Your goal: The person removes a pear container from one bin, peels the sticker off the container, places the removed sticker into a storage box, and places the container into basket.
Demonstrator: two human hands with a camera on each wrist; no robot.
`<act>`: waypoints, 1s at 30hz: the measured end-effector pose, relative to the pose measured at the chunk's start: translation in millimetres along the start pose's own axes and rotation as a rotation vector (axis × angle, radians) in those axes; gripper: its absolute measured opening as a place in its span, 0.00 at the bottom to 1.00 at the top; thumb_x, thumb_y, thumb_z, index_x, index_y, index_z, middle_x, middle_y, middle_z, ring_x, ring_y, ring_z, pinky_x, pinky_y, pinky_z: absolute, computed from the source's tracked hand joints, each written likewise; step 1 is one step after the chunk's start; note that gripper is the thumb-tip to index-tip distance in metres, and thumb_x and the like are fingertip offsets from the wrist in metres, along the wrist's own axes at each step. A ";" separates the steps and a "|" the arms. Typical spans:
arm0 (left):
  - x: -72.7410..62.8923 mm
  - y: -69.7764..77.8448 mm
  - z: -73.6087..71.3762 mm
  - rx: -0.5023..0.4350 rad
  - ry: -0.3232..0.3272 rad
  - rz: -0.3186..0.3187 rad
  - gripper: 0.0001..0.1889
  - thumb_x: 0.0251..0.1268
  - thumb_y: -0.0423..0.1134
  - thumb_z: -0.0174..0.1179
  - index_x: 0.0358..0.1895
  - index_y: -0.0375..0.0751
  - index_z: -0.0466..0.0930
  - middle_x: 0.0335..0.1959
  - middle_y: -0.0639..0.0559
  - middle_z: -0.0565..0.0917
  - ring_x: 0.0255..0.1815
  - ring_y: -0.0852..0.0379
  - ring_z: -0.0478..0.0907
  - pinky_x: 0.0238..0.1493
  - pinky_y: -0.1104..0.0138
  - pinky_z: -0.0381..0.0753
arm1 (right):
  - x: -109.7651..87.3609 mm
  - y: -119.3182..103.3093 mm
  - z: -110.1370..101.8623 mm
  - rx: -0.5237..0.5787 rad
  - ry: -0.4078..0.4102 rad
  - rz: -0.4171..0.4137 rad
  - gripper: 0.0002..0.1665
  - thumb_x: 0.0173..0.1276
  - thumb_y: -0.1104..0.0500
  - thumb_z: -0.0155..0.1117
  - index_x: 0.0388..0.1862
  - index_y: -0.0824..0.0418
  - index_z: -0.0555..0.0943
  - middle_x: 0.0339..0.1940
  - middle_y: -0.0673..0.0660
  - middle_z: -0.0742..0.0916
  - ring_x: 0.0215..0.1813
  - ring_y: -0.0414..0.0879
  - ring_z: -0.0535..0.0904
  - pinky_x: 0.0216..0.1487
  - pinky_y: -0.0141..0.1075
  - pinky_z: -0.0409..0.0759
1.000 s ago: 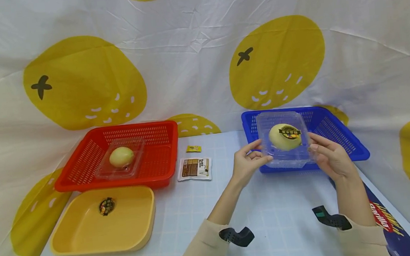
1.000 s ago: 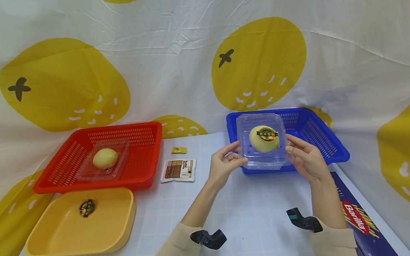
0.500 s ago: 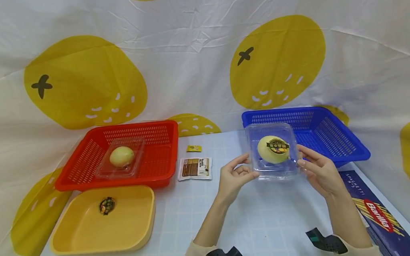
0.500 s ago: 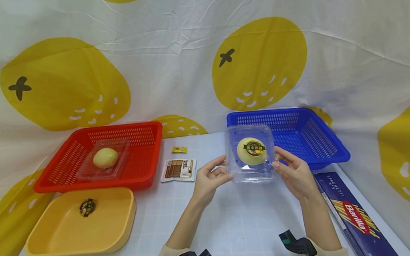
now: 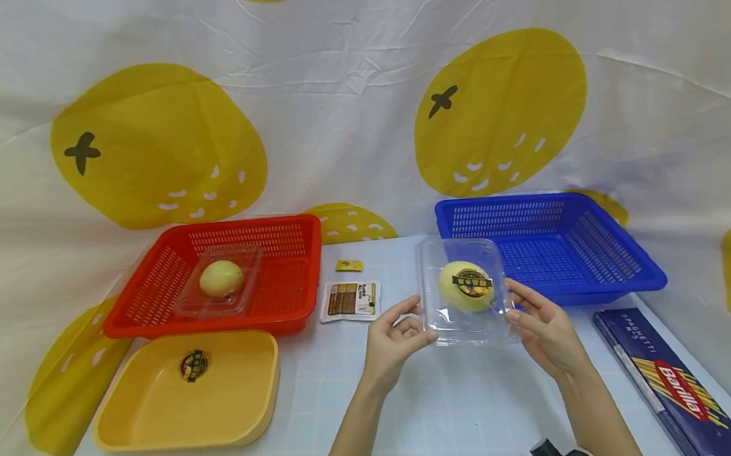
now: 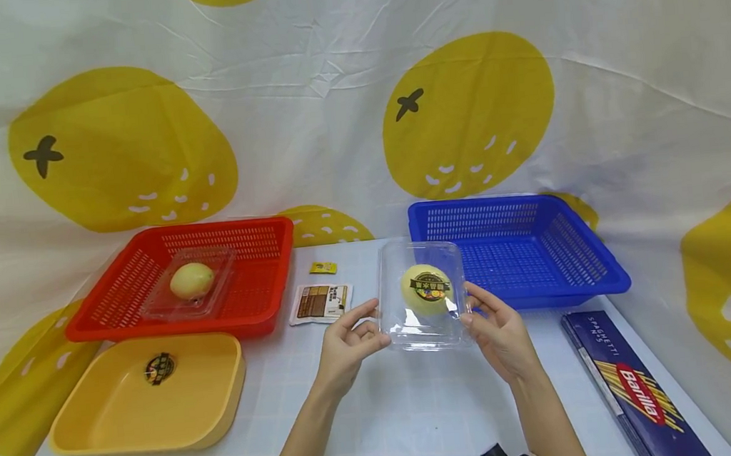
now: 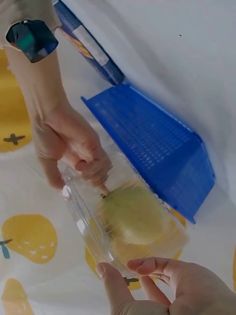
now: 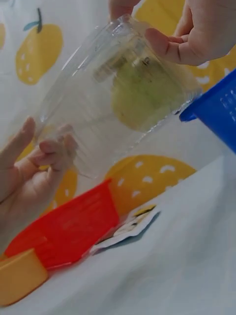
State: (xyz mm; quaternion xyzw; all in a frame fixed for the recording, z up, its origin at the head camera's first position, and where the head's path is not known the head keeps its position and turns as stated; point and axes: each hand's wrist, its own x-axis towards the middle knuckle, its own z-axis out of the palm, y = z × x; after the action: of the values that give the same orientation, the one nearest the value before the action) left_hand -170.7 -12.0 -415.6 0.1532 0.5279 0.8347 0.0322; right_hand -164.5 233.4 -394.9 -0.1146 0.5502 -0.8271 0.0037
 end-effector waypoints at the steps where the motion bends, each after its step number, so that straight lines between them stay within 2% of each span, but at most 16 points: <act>1: -2.6 0.6 -2.3 0.011 0.001 -0.002 0.33 0.45 0.17 0.62 0.61 0.24 0.68 0.44 0.48 0.74 0.31 0.63 0.75 0.36 0.76 0.78 | -1.1 2.4 1.3 0.006 -0.017 -0.001 0.26 0.65 0.76 0.52 0.59 0.57 0.74 0.43 0.53 0.74 0.41 0.37 0.74 0.38 0.23 0.76; 8: -19.3 7.5 -17.3 0.061 0.010 -0.007 0.33 0.46 0.19 0.65 0.61 0.24 0.68 0.45 0.46 0.73 0.31 0.62 0.74 0.34 0.76 0.78 | -8.5 15.1 11.9 0.020 -0.102 -0.018 0.30 0.63 0.78 0.49 0.62 0.58 0.69 0.44 0.53 0.75 0.40 0.37 0.77 0.39 0.25 0.77; 14: -32.6 11.4 -29.2 0.051 0.017 -0.002 0.33 0.45 0.18 0.64 0.61 0.21 0.66 0.37 0.46 0.76 0.30 0.61 0.74 0.34 0.76 0.78 | -14.1 22.8 23.9 -0.009 -0.114 0.009 0.30 0.63 0.76 0.52 0.63 0.59 0.66 0.45 0.54 0.74 0.40 0.37 0.76 0.38 0.24 0.77; 20: -49.0 11.5 -43.9 0.071 0.040 -0.034 0.34 0.45 0.18 0.63 0.61 0.19 0.64 0.33 0.47 0.77 0.29 0.62 0.75 0.34 0.75 0.79 | -19.9 34.0 33.8 -0.046 -0.141 0.061 0.33 0.62 0.75 0.54 0.67 0.68 0.58 0.45 0.55 0.73 0.38 0.37 0.74 0.37 0.24 0.76; 25: -61.2 10.6 -54.5 0.112 0.071 -0.068 0.33 0.45 0.18 0.63 0.61 0.21 0.65 0.38 0.44 0.75 0.29 0.61 0.75 0.34 0.75 0.79 | -23.6 45.6 39.7 -0.053 -0.153 0.102 0.37 0.60 0.75 0.55 0.67 0.73 0.53 0.44 0.56 0.72 0.36 0.35 0.74 0.36 0.24 0.76; 30: -71.8 7.9 -64.8 0.140 0.065 -0.048 0.34 0.45 0.18 0.64 0.61 0.18 0.64 0.45 0.41 0.72 0.31 0.62 0.76 0.34 0.75 0.79 | -26.7 59.9 43.2 -0.049 -0.169 0.122 0.39 0.59 0.75 0.56 0.67 0.76 0.51 0.43 0.56 0.72 0.37 0.36 0.75 0.37 0.24 0.77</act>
State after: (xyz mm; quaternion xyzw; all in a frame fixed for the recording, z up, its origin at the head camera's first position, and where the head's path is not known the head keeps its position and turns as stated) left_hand -120.3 -87.4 -450.1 0.1152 0.5894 0.7992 0.0245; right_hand -137.3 174.0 -438.5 -0.1503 0.5739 -0.7991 0.0975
